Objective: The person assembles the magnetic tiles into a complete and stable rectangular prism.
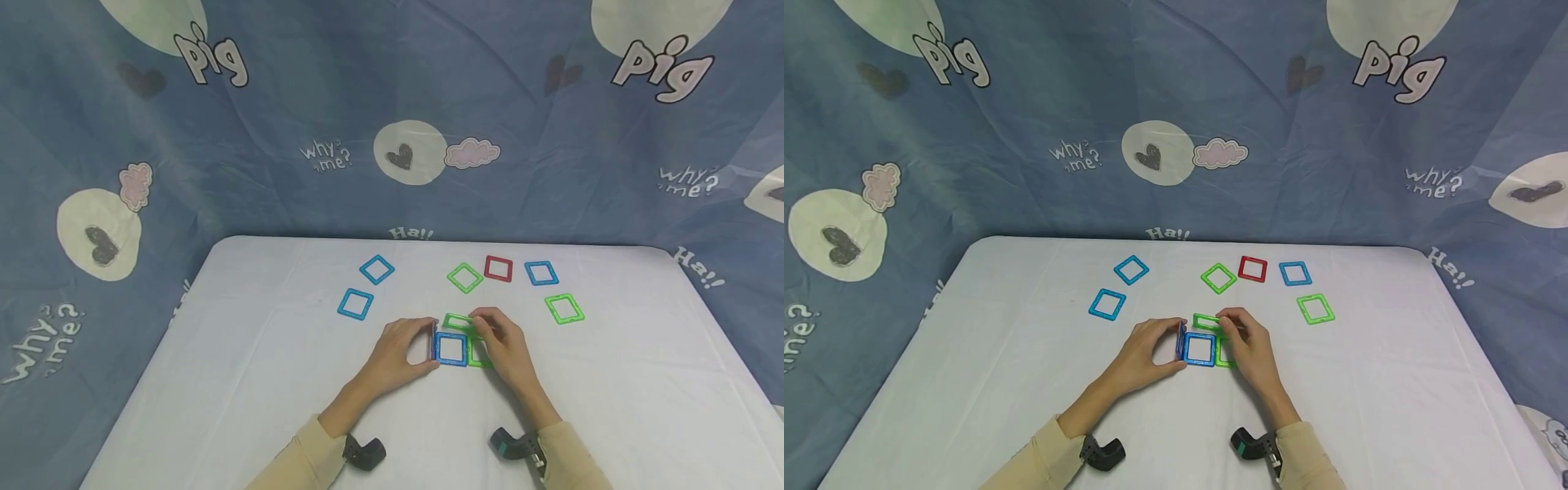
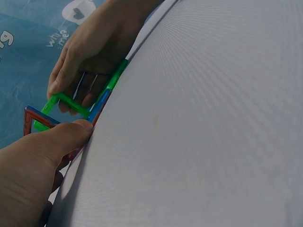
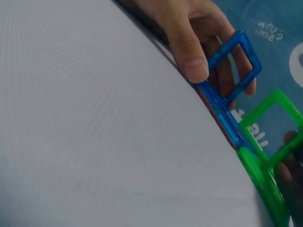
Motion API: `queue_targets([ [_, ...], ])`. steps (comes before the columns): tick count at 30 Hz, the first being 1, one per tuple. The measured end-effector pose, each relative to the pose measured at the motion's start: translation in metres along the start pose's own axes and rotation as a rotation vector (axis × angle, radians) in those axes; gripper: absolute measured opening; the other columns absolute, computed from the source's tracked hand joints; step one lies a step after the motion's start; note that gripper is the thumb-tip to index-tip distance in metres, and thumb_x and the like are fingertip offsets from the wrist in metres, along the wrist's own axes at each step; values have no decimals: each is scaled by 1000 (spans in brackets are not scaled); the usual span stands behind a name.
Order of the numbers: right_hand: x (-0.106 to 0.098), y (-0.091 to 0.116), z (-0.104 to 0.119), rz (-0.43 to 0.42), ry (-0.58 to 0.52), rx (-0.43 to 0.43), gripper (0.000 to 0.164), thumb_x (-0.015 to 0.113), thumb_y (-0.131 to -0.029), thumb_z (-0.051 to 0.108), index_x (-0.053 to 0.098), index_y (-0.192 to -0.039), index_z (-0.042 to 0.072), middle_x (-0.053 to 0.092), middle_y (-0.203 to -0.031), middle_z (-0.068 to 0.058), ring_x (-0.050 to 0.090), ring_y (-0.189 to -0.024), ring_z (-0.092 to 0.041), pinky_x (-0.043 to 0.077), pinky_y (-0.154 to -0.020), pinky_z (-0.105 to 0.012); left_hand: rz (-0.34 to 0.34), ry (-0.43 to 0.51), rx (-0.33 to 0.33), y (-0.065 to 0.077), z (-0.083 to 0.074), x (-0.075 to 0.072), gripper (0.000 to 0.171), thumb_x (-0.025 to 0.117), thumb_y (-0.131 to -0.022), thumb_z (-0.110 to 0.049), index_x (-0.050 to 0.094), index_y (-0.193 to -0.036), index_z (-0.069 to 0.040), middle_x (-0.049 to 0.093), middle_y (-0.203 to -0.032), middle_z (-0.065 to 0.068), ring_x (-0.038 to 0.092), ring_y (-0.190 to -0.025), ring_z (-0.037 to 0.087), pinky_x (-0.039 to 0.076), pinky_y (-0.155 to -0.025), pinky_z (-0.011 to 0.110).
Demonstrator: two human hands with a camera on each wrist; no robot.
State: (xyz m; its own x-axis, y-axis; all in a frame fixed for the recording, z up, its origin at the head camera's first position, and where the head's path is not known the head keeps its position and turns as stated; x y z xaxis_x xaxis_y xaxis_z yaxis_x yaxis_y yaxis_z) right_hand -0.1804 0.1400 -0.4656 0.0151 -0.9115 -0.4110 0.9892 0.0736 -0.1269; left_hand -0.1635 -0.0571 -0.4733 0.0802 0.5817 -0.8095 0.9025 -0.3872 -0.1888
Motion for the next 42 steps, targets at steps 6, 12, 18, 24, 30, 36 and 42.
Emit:
queue_targets([
  [6, 2, -1, 1, -2, 1, -10, 24, 53, -96, 35, 63, -109, 17, 65, -112, 4, 59, -114, -12, 47, -102, -37, 0, -5, 5, 0, 0, 1, 72, 75, -77, -43, 43, -139, -26, 54, -135, -9, 47, -126, 11, 36, -108, 34],
  [12, 5, -1, 2, 3, -15, -19, 24, 53, -96, 35, 63, -110, 17, 66, -112, 2, 60, -115, -17, 47, -101, -40, 2, -6, 17, -1, 0, 1, 71, 74, -77, -44, 43, -139, -27, 54, -135, -9, 47, -126, 12, 36, -108, 36],
  [18, 5, -1, 2, -7, -2, -19, 23, 52, -96, 35, 63, -109, 19, 66, -110, 6, 60, -111, -10, 48, -100, -32, -1, 2, 27, -1, -2, 0, 72, 75, -77, -43, 43, -139, -26, 55, -134, -8, 48, -126, 13, 36, -109, 37],
  [24, 6, -1, 3, -4, -31, -42, 21, 53, -96, 31, 63, -108, 17, 66, -108, 7, 58, -105, -2, 45, -96, -15, -11, 3, 34, -2, -2, -1, 72, 75, -77, -42, 43, -140, -27, 55, -134, -9, 49, -125, 12, 36, -108, 36],
  [30, 7, -1, 2, -1, -29, -41, 21, 52, -97, 32, 63, -108, 18, 66, -107, 8, 58, -107, -1, 43, -96, -13, -18, 13, 41, -2, -3, -2, 72, 76, -77, -41, 43, -140, -26, 56, -133, -8, 49, -124, 13, 37, -107, 36],
  [36, 8, 0, 3, 1, -38, -63, 19, 53, -96, 30, 64, -106, 18, 67, -106, 7, 59, -108, -2, 43, -95, -12, -8, 19, 32, -1, -3, -2, 73, 75, -77, -41, 43, -140, -26, 55, -134, -8, 49, -125, 13, 36, -109, 36],
  [42, 10, 0, 3, 19, -43, -77, 18, 54, -96, 29, 64, -106, 19, 67, -106, 7, 60, -110, -6, 44, -97, -15, 2, 43, 12, 0, -1, -2, 72, 76, -77, -41, 43, -140, -27, 54, -137, -7, 48, -127, 15, 35, -110, 37],
])
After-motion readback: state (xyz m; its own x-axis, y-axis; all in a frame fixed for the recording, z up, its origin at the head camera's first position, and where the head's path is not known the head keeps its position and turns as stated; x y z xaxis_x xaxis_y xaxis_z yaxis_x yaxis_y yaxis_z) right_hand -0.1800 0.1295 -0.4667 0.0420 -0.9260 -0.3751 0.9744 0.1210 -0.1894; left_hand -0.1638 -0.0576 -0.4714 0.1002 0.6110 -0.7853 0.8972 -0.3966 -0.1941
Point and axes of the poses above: each hand's wrist, its own y-axis away from the middle knuckle, its own x-axis out of the palm, z = x × y, the point moved 6 cm from there along -y, towards the middle knuckle
